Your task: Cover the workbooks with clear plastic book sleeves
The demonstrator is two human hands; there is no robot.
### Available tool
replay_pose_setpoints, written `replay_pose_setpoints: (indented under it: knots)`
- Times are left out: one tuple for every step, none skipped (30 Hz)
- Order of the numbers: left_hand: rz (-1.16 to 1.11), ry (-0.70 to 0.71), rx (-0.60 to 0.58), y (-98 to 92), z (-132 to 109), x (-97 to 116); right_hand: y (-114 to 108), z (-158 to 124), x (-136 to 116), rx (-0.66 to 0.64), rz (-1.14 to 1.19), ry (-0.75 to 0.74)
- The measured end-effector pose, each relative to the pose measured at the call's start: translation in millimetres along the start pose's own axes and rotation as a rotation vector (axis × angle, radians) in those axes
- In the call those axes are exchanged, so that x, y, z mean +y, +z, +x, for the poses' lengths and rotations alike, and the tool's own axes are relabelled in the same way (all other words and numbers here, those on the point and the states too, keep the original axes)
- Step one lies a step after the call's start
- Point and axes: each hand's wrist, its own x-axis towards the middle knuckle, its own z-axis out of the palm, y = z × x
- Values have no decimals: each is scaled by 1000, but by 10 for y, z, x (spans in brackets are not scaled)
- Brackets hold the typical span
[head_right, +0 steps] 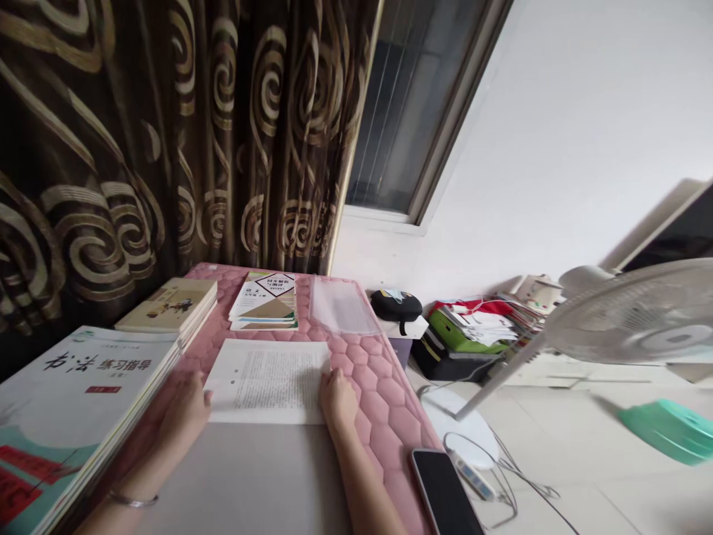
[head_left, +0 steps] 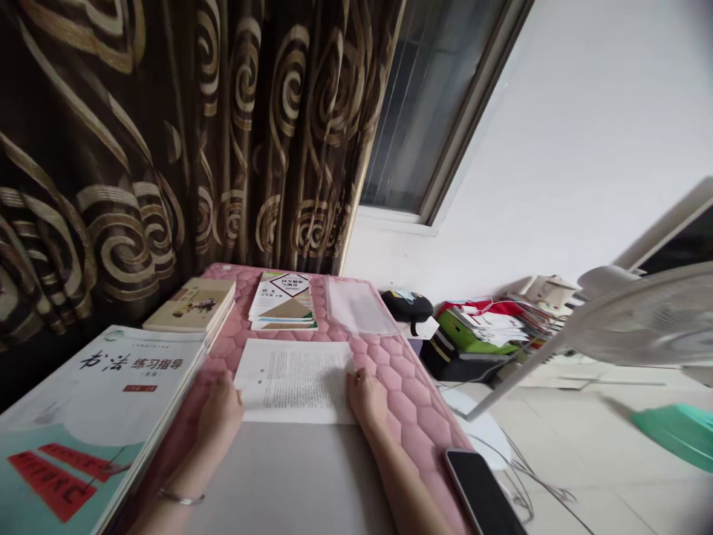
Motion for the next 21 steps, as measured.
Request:
replay_pose_setpoints:
  knots:
    - [97, 21, 7, -25, -24, 67, -27, -13, -25, -30, -49, 12]
    - [190, 47, 14, -44, -47, 143, -52, -26, -49, -47, -74, 24]
    - [260, 97, 14, -53, -68, 225, -74, -38, -72, -53, -80, 35]
    - [291, 172, 2, -49, -86, 312, -91, -49, -93, -55, -82, 46]
    - [287, 264, -35, -33, -101, 401, -106, -58, -111, -61, -88, 55]
    - [258, 365, -98, -6, -112, 489, -117, -64, -126, -70, -94, 60]
    - [216, 459, -173, 27, -121, 571, -125, -67, -137, -80, -96, 63]
    - [175, 531, -244, 63, -127, 644, -130, -68, -145, -91, -97, 63]
    - [142, 574, -303, 97, -133, 706, -132, -65, -147, -102, -96, 65]
    - [122, 586, -344, 127, -137, 753, -133, -59, -144, -110, -93, 65]
    - [115, 585, -370, 152, -140, 785, -133, -50, -137, -115, -87, 65]
    - [116, 574, -385, 173, -143, 802, -134, -40, -126, -118, -81, 68]
    - [121, 561, -392, 191, -144, 806, -137, -30, -114, -121, -76, 70]
    - [127, 551, -392, 209, -145, 799, -141, -23, -103, -124, -74, 71]
    - [132, 547, -385, 229, -146, 784, -148, -22, -98, -117, -84, 62]
    - [135, 546, -375, 253, -147, 765, -154, -30, -100, -97, -108, 37]
    - [134, 548, -360, 279, -149, 745, -158, -49, -114, -62, -142, -7]
    - [130, 551, -340, 307, -152, 726, -157, -80, -141, -21, -178, -73]
    - [124, 557, -317, 335, -155, 710, -147, -124, -180, 10, -206, -165]
    - [118, 563, -296, 360, -159, 698, -127, -179, -228, 10, -220, -279]
    - [113, 570, -278, 379, -163, 692, -96, -240, -281, -28, -217, -407]
